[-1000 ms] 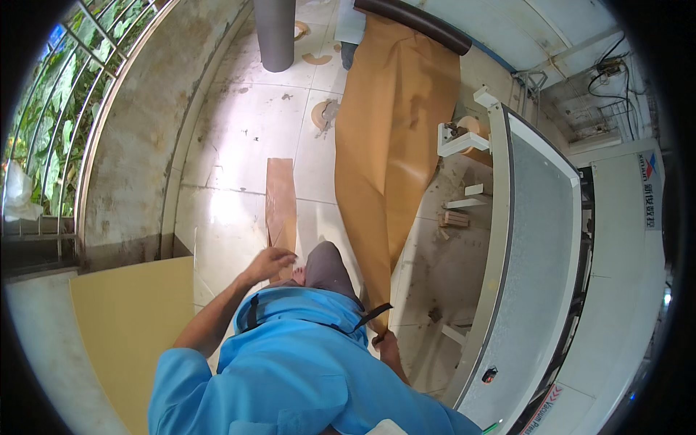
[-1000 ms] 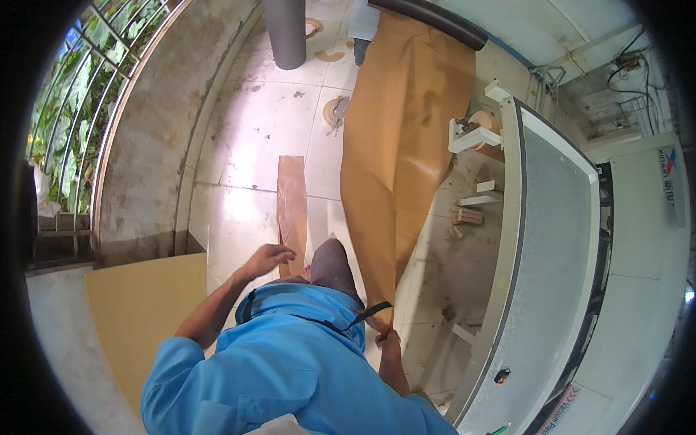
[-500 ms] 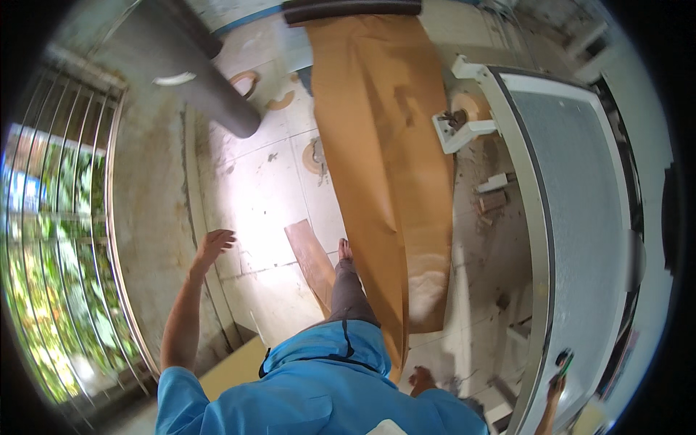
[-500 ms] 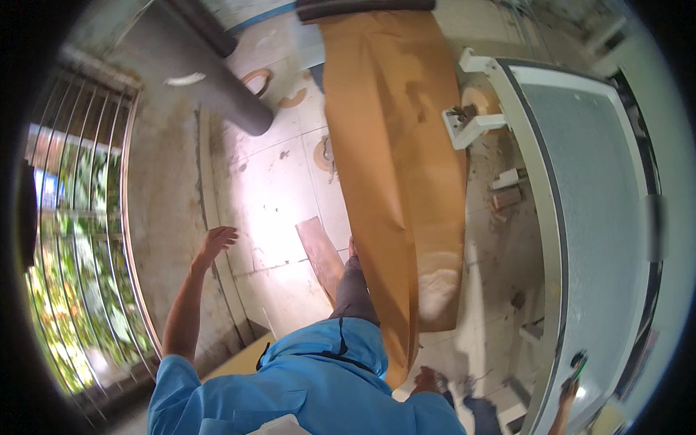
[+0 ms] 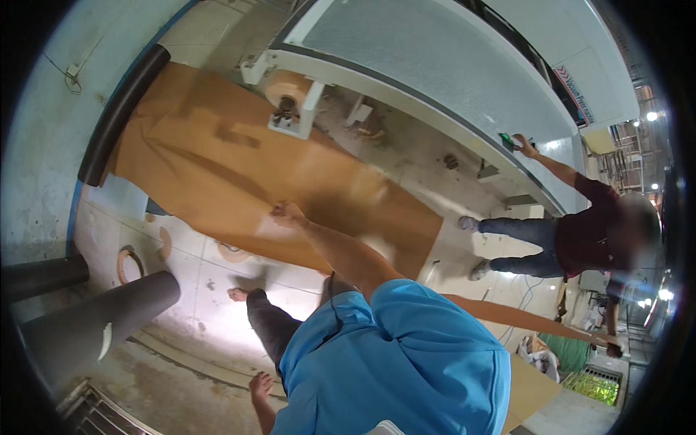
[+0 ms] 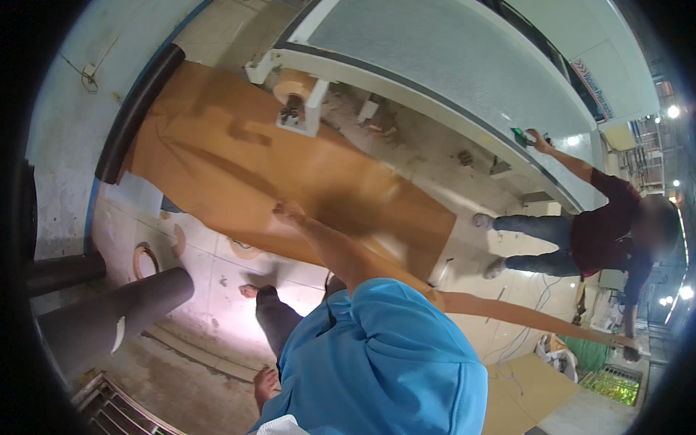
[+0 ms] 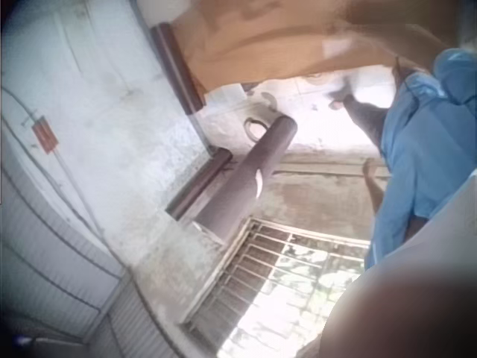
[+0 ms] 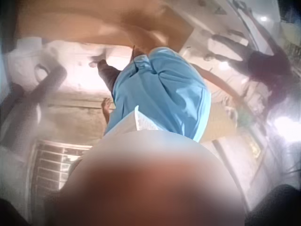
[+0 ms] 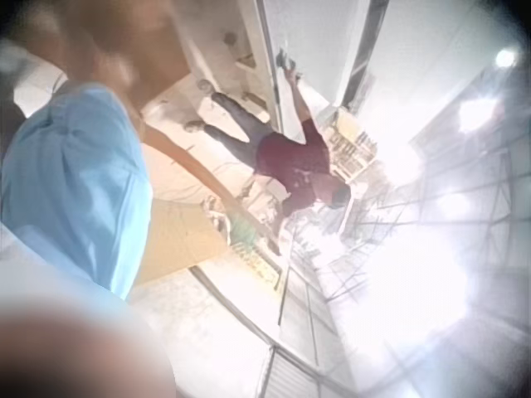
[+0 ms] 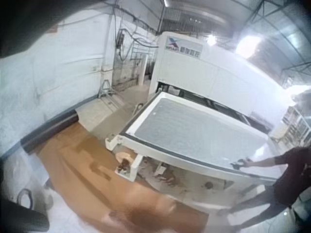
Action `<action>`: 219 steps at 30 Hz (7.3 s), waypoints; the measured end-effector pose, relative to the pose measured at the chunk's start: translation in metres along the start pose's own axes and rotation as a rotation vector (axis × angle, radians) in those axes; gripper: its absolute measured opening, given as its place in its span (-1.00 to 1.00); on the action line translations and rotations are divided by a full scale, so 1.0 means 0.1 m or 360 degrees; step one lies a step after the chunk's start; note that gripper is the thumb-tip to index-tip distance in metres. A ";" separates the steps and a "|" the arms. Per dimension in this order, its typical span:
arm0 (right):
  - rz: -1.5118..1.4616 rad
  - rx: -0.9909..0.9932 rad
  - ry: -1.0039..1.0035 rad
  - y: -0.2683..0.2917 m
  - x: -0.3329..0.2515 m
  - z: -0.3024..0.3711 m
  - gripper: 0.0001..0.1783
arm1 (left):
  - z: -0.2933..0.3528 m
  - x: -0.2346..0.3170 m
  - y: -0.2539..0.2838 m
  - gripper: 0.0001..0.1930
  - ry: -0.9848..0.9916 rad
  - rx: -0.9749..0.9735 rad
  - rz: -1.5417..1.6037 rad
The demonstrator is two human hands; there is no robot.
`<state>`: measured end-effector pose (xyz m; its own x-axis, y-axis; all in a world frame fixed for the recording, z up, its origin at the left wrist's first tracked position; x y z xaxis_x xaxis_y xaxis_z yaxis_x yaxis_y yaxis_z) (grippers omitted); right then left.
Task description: The person unrolls a large sheet of brown material on a table, aligns it, and uses a utility knife to cut a section with assistance from a coworker. The cut piece is then folded and rolled up.
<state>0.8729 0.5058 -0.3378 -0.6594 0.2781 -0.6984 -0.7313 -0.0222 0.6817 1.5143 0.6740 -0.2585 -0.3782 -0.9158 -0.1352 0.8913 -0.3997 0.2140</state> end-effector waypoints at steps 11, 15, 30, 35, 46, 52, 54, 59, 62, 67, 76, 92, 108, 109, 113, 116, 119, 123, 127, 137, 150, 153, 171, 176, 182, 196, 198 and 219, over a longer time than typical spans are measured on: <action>-0.0304 -0.0356 -0.1370 -1.16 -0.72 -0.38 -0.74 | 0.28 3.52 2.46 -0.69 -0.1513 0.0258 0.0289; -0.1066 -0.0182 -0.1623 -1.43 -1.45 -0.31 -0.81 | 1.12 4.99 2.85 -0.63 -0.1582 0.0245 0.0562; -0.1297 0.0119 -0.1491 -1.65 -3.19 -4.49 -0.85 | 0.65 8.59 4.98 -0.66 -0.0982 0.0266 0.0492; -0.0933 -0.0006 -0.0888 -1.45 -3.97 -6.79 -0.76 | 0.21 8.57 5.68 -0.60 -0.0838 0.0288 0.0558; -0.0918 0.0298 -0.0883 -1.79 -5.53 -9.55 -0.75 | -0.64 9.18 7.75 -0.62 -0.0051 -0.0047 0.0613; -0.0696 -0.0192 -0.1350 -2.91 -5.95 -9.35 -0.65 | -0.31 11.61 9.25 -0.60 -0.0609 0.0062 0.0433; -0.0858 -0.0160 -0.1428 -3.22 -6.16 -9.29 -0.65 | -0.11 12.54 9.46 -0.58 -0.0731 0.0097 0.0413; -0.1031 0.0128 -0.1671 -3.73 -6.36 -9.73 -0.63 | 0.50 14.59 9.30 -0.51 -0.1047 0.0040 0.0037; -0.0710 0.0145 -0.1815 -3.94 -6.32 -10.26 -0.61 | 0.70 15.43 8.93 -0.46 -0.1122 0.0059 -0.0527; -0.0972 0.1182 -0.1539 -3.61 -6.47 -11.64 -0.62 | 0.72 16.30 8.49 -0.45 -0.0951 0.0085 -0.1124; -0.1964 0.1652 -0.1118 -2.82 -7.30 -12.49 -0.61 | 0.70 17.72 7.96 -0.44 -0.1066 -0.0044 -0.1561; -0.2451 0.1656 -0.2259 -6.27 -6.36 -13.77 -0.55 | -1.85 18.52 7.60 -0.04 -0.0166 0.0136 -0.1107; -0.1030 0.1923 -0.2222 -6.17 -5.67 -15.18 -0.40 | -3.56 18.57 6.97 -0.43 0.0242 -0.0541 -0.0168; -0.1035 0.1986 -0.2214 -6.16 -5.70 -15.20 -0.40 | -3.57 18.56 6.96 -0.43 0.0202 -0.0521 -0.0170; -0.1388 0.2005 -0.2255 -6.14 -5.64 -15.13 -0.40 | -3.49 18.44 6.87 -0.42 0.0079 -0.0821 -0.0113; -0.1606 0.2037 -0.2165 -6.15 -5.51 -14.99 -0.40 | -3.39 18.26 6.80 -0.38 0.0131 -0.0758 0.0037; -0.1816 0.2078 -0.2025 -6.20 -5.36 -14.83 -0.37 | -3.33 18.06 6.78 -0.34 0.0093 -0.0623 0.0181; -0.1793 0.1938 -0.1944 -6.25 -5.29 -14.70 -0.33 | -3.38 17.95 6.83 -0.32 0.0068 -0.0348 0.0271; -0.1051 0.1743 -0.1852 -5.95 -5.79 -14.89 -0.32 | -3.40 18.10 6.92 -0.32 -0.0021 -0.0355 0.0013; -0.1552 0.1878 -0.1976 -5.89 -6.76 -14.71 -0.47 | -3.17 18.30 7.19 -0.45 -0.0063 0.0196 -0.0308; -0.3800 0.3324 -0.1197 -6.76 -6.41 -15.11 -0.24 | -3.36 18.37 6.97 -0.36 0.0349 -0.0720 0.0035; -0.3712 0.3412 -0.1020 -6.71 -6.40 -15.16 -0.26 | -3.35 18.28 6.92 -0.35 0.0304 -0.0881 0.0130; -0.3908 0.3457 -0.1076 -6.76 -6.72 -16.08 -0.23 | -3.19 18.94 7.18 -0.38 -0.0162 -0.0779 -0.0037; -0.4024 0.3368 -0.1003 -6.85 -6.62 -15.93 -0.26 | -3.21 18.78 7.16 -0.35 -0.0264 -0.0655 0.0000; -0.4200 0.3086 -0.1039 -7.01 -6.31 -15.44 -0.32 | -3.22 18.20 7.01 -0.30 -0.0388 -0.0616 0.0306; -0.4075 0.2090 -0.2060 -7.19 -6.05 -14.36 -0.27 | -3.42 17.07 6.92 -0.10 -0.0841 -0.0523 -0.0099; -0.3073 0.2131 -0.2503 -6.93 -6.09 -14.21 -0.30 | -3.47 16.96 6.93 -0.09 -0.0854 -0.0534 -0.0143; -0.0263 0.1550 -0.1808 -5.72 -5.57 -14.32 0.15 | -3.58 15.97 6.98 -0.45 -0.0340 -0.0808 -0.1583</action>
<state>1.4090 -1.0117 -0.6508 0.2325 0.7989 -0.5547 -0.0828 0.5845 0.8072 1.6219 -1.0534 -0.6713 -0.9661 -0.2084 0.1521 0.1515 -0.9355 -0.3191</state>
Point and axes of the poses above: each hand's wrist, its own z-axis away from the middle knuckle, its own y-axis out of the back of the hand, x = y × z, the point moved 1 cm from there along -z, towards the middle knuckle, and after that the axes turned 11 degrees about y, right-handed, at the moved point
